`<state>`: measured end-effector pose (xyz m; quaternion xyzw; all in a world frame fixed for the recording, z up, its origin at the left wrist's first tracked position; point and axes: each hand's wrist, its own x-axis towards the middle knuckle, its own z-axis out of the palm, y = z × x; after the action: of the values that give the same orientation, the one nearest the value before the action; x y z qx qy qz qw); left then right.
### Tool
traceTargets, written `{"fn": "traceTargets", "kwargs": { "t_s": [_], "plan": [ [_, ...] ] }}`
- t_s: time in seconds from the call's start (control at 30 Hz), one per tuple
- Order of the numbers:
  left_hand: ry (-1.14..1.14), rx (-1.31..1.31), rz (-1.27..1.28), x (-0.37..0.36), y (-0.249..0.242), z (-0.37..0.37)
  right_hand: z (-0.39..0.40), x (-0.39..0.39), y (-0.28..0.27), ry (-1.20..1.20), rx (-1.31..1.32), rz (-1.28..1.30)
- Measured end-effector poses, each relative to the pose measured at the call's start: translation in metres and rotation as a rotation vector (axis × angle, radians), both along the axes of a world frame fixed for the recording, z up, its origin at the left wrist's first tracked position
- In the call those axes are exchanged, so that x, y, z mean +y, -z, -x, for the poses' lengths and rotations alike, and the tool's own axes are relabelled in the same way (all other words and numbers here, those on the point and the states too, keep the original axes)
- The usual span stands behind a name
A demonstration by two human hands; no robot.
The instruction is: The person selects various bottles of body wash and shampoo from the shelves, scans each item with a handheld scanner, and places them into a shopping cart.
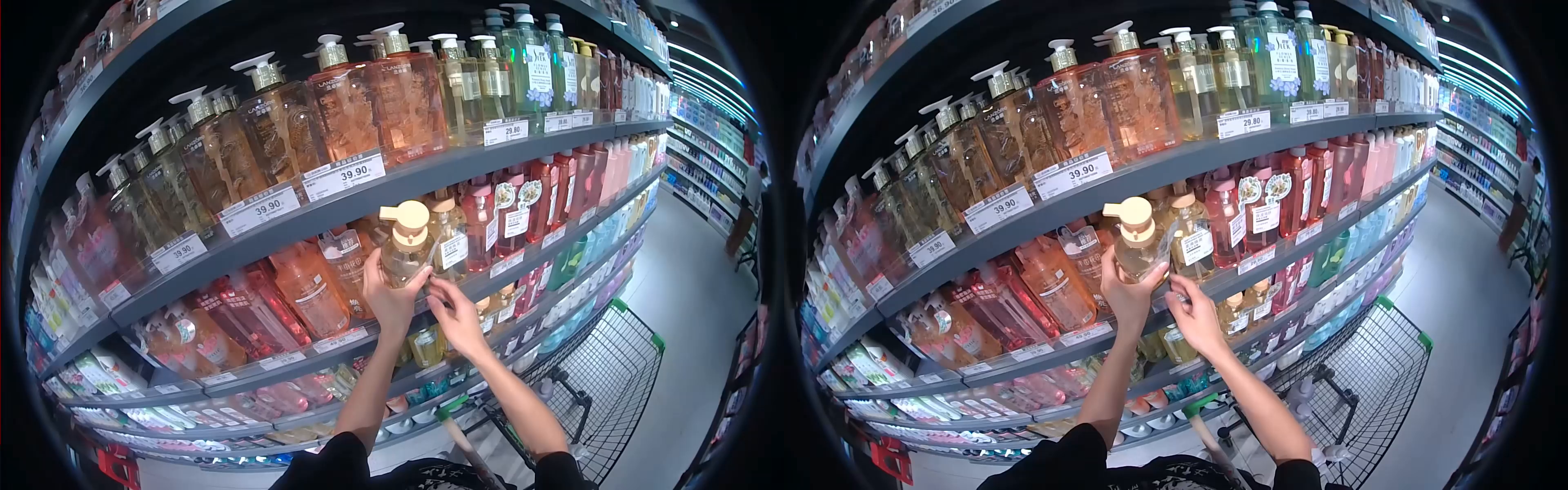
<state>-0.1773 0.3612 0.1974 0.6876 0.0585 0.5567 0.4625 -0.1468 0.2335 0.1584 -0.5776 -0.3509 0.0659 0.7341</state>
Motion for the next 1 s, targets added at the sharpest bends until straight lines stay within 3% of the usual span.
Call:
{"fn": "traceTargets", "kwargs": {
  "t_s": [0.03, 0.17, 0.37, 0.43, 0.57, 0.67, 0.77, 0.87, 1.0],
  "plan": [
    [-0.141, 0.047, -0.105, 0.000, -0.001, -0.002, 0.002, -0.003, 0.012, 0.011, 0.044, 0.055],
    [-0.023, 0.008, 0.011, -0.010, 0.004, -0.012, 0.022, -0.032, 0.074, 0.119, 0.076, 0.044],
    [-0.063, 0.038, 0.120, -0.008, 0.014, -0.022, 0.067, -0.092, 0.156, 0.155, 0.304, 0.049],
    [-0.164, 0.085, 0.049, -0.009, 0.017, -0.024, 0.077, -0.102, 0.163, 0.184, 0.422, 0.034],
    [-0.094, 0.083, 0.143, -0.009, 0.015, -0.024, 0.093, -0.104, 0.164, 0.166, 0.536, 0.010],
    [-0.120, 0.173, 0.001, -0.005, 0.015, -0.020, 0.105, -0.096, 0.174, 0.124, 0.571, 0.035],
    [-0.133, 0.325, 0.019, -0.012, 0.002, -0.010, 0.123, -0.086, 0.187, 0.074, 0.633, 0.013],
    [-0.175, 0.364, -0.049, -0.014, -0.001, -0.005, 0.137, -0.082, 0.181, 0.195, 0.370, 0.314],
    [-0.214, 0.547, 0.008, -0.021, -0.015, 0.002, 0.138, -0.082, 0.175, 0.227, 0.322, 0.312]
  ]
}}
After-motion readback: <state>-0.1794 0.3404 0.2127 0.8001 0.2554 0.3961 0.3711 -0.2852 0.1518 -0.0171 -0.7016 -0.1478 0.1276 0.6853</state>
